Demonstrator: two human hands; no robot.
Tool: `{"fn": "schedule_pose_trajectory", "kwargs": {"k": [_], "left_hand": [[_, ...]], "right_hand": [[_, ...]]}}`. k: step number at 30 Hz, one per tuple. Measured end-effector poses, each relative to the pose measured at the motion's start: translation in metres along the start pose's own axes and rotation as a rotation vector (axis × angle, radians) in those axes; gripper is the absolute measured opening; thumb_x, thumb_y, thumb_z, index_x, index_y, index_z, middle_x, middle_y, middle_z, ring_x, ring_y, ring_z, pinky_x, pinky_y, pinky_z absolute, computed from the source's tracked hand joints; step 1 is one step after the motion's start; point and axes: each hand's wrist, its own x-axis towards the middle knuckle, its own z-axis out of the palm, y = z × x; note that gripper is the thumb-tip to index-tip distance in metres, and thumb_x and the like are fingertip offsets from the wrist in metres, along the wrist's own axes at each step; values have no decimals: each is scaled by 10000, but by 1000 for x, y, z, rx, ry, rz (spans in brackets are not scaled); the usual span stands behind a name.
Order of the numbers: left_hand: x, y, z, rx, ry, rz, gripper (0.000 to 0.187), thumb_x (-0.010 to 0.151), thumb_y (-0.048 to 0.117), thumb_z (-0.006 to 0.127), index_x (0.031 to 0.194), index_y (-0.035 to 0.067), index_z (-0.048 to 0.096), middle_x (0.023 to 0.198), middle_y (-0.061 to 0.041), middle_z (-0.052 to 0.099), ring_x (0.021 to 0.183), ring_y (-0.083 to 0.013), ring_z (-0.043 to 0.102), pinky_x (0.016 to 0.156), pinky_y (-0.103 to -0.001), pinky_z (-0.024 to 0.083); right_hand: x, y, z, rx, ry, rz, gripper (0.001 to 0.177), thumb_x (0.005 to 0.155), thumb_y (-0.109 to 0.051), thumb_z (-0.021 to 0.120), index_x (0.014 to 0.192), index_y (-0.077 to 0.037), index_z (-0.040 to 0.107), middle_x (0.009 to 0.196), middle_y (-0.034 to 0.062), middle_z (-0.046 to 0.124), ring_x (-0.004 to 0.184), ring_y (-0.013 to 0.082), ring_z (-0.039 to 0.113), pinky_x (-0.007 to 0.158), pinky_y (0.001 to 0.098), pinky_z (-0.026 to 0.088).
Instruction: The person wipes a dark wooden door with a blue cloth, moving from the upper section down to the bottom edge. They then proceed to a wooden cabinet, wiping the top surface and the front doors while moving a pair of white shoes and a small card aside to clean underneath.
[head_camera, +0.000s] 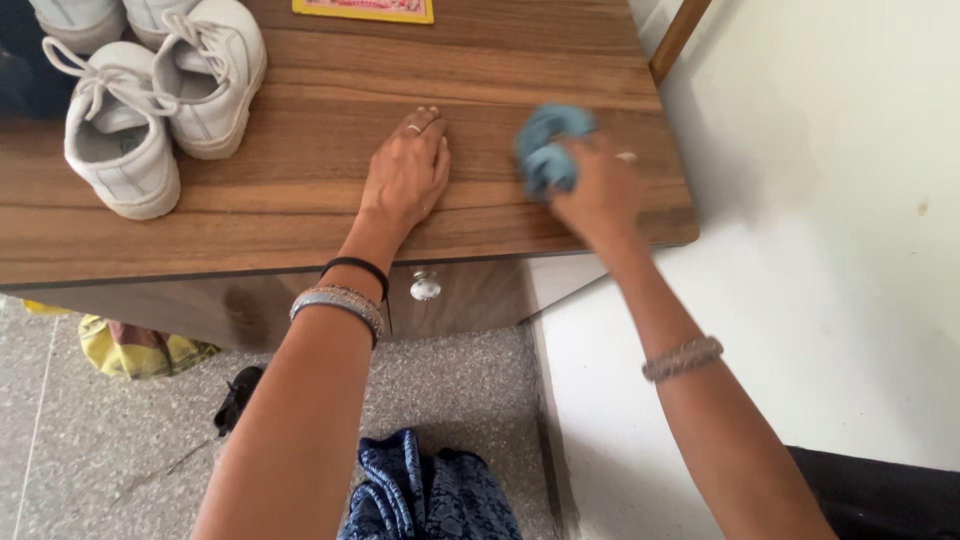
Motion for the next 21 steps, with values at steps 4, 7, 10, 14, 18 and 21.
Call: {"fn": "schedule_pose_trajectory", "kwargs": {"k": [4, 7, 10, 14, 18, 21], "left_hand": [[-1, 3, -2, -38, -8, -20, 276, 999, 108, 540, 1174, -47, 687, 1329, -206, 659, 1291, -353, 582, 1060, -438, 496], [0, 1, 0, -22, -1, -15, 279, 1000, 109, 540, 1175, -54, 683, 1321, -211, 661, 1291, -350, 584, 1071, -435, 496], [3, -2, 0, -15, 16, -1, 276, 1005, 110, 539, 1179, -54, 678, 1324, -212, 659, 1305, -346, 583, 1084, -432, 493], [-1, 5, -3, -44, 0, 7, 299, 1012, 120, 542, 1227, -49, 662, 1348, -217, 646, 1310, -352, 570, 1088, -438, 485], [-7, 5, -26, -111, -34, 71, 329, 1007, 115, 529, 1272, -36, 654, 1387, -219, 625, 1337, -354, 547, 1086, -444, 473], [-25, -3, -49, -34, -2, 12, 327, 1041, 119, 521, 1294, -54, 636, 1393, -224, 617, 1363, -362, 536, 1119, -446, 461]], "right_hand": [[4, 19, -13, 223, -105, -271, 529, 732, -253, 850, 1245, -212, 726, 1294, 121, 678, 1119, 363, 667, 907, 486, 564], [24, 36, -25, 200, -146, 144, 436, 844, -303, 802, 1268, -236, 731, 1305, 91, 730, 1161, 321, 710, 971, 463, 573], [29, 14, -16, 65, -115, 285, 485, 816, -257, 805, 1291, -250, 706, 1323, 120, 668, 1148, 349, 665, 896, 488, 555], [0, -27, 3, 172, -93, -160, 558, 701, -201, 833, 1245, -232, 717, 1372, 100, 634, 1146, 348, 652, 900, 460, 552], [8, -10, -17, 211, -230, -266, 535, 743, -224, 817, 1266, -281, 722, 1352, 75, 659, 1173, 327, 658, 943, 436, 555], [35, -4, -30, 188, -306, 262, 468, 816, -359, 810, 1275, -361, 720, 1334, 22, 719, 1209, 286, 688, 985, 427, 551]]}}
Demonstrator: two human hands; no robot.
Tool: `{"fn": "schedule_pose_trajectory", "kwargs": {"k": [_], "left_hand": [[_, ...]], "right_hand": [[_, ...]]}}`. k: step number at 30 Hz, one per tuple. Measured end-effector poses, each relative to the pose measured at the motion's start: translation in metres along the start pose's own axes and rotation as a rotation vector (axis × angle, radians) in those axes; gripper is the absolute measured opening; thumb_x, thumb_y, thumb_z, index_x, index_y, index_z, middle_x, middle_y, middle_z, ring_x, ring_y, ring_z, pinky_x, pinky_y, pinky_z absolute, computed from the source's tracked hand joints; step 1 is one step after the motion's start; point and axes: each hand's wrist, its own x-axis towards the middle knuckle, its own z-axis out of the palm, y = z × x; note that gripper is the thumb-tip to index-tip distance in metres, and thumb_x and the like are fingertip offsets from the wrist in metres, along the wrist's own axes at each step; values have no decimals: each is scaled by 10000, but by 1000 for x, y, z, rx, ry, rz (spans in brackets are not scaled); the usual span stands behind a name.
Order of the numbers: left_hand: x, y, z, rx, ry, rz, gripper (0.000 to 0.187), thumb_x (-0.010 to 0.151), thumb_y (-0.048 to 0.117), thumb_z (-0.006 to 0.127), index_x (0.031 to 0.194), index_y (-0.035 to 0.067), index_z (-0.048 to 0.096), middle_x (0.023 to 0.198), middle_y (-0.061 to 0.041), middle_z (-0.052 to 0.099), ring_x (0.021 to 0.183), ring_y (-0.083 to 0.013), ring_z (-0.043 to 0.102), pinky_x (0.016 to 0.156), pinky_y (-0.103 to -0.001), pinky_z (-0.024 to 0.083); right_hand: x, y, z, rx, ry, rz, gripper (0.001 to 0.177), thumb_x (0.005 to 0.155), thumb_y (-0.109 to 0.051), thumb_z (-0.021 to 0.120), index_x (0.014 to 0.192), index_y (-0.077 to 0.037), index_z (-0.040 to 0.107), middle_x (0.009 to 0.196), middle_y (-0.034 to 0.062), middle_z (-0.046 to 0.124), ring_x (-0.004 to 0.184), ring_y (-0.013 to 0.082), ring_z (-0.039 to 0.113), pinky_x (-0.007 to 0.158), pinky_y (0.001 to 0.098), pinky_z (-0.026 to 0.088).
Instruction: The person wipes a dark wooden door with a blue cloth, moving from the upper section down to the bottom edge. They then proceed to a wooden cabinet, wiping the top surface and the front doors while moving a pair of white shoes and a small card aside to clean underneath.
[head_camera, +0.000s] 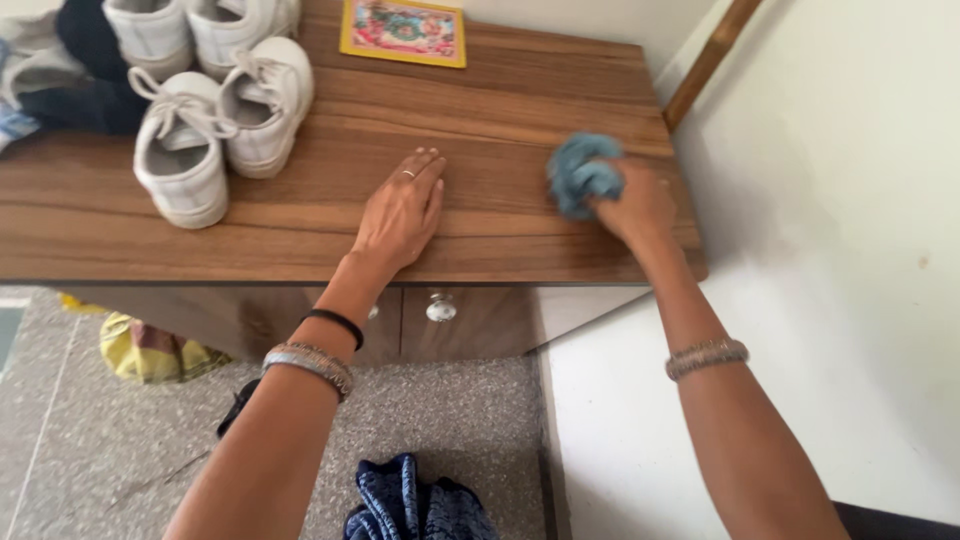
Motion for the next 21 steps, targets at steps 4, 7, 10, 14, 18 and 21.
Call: {"fn": "schedule_pose_trajectory", "kwargs": {"k": [4, 7, 10, 14, 18, 21], "left_hand": [[-13, -8, -19, 25, 25, -79, 317, 1050, 111, 517, 1284, -66, 636, 1395, -229, 617, 1366, -376, 533, 1120, -446, 459], [-13, -8, -19, 47, 59, -83, 314, 1047, 101, 526, 1275, -85, 636, 1384, -245, 616, 1359, -392, 532, 1121, -453, 452], [-13, -6, -20, 53, 94, -57, 320, 1029, 89, 533, 1277, -85, 635, 1376, -249, 619, 1352, -392, 537, 1117, -452, 457], [-12, -7, -22, 47, 123, -61, 313, 1036, 78, 532, 1287, -86, 622, 1388, -247, 615, 1372, -385, 530, 1134, -448, 458], [-11, -5, -23, 47, 156, -29, 316, 1024, 76, 534, 1286, -76, 621, 1391, -251, 608, 1373, -388, 522, 1130, -454, 457], [-13, -5, -27, 3, 197, 11, 323, 1045, 46, 518, 1329, -88, 593, 1423, -253, 593, 1395, -392, 509, 1151, -457, 451]], "right_hand": [[-9, -35, 34, -167, 177, -198, 522, 777, -271, 836, 1278, -249, 687, 1408, 65, 588, 1190, 387, 588, 873, 506, 561], [-35, -47, 60, -124, -46, -553, 657, 636, -138, 829, 1269, -259, 700, 1389, 61, 584, 1162, 387, 575, 864, 500, 557], [-17, -25, 46, 91, -154, -822, 576, 713, -133, 802, 1276, -225, 717, 1348, 46, 666, 1225, 317, 631, 1006, 472, 539], [27, -20, 38, 8, 134, -321, 457, 806, -248, 821, 1255, -265, 739, 1315, 73, 680, 1220, 317, 646, 1011, 442, 541], [8, -59, 75, -66, 221, -531, 561, 701, -186, 828, 1251, -214, 717, 1344, 97, 652, 1177, 373, 609, 946, 481, 531], [-10, -66, 77, 2, -9, -913, 608, 617, -176, 853, 1211, -240, 742, 1337, 93, 663, 1192, 354, 620, 1041, 535, 436]]}}
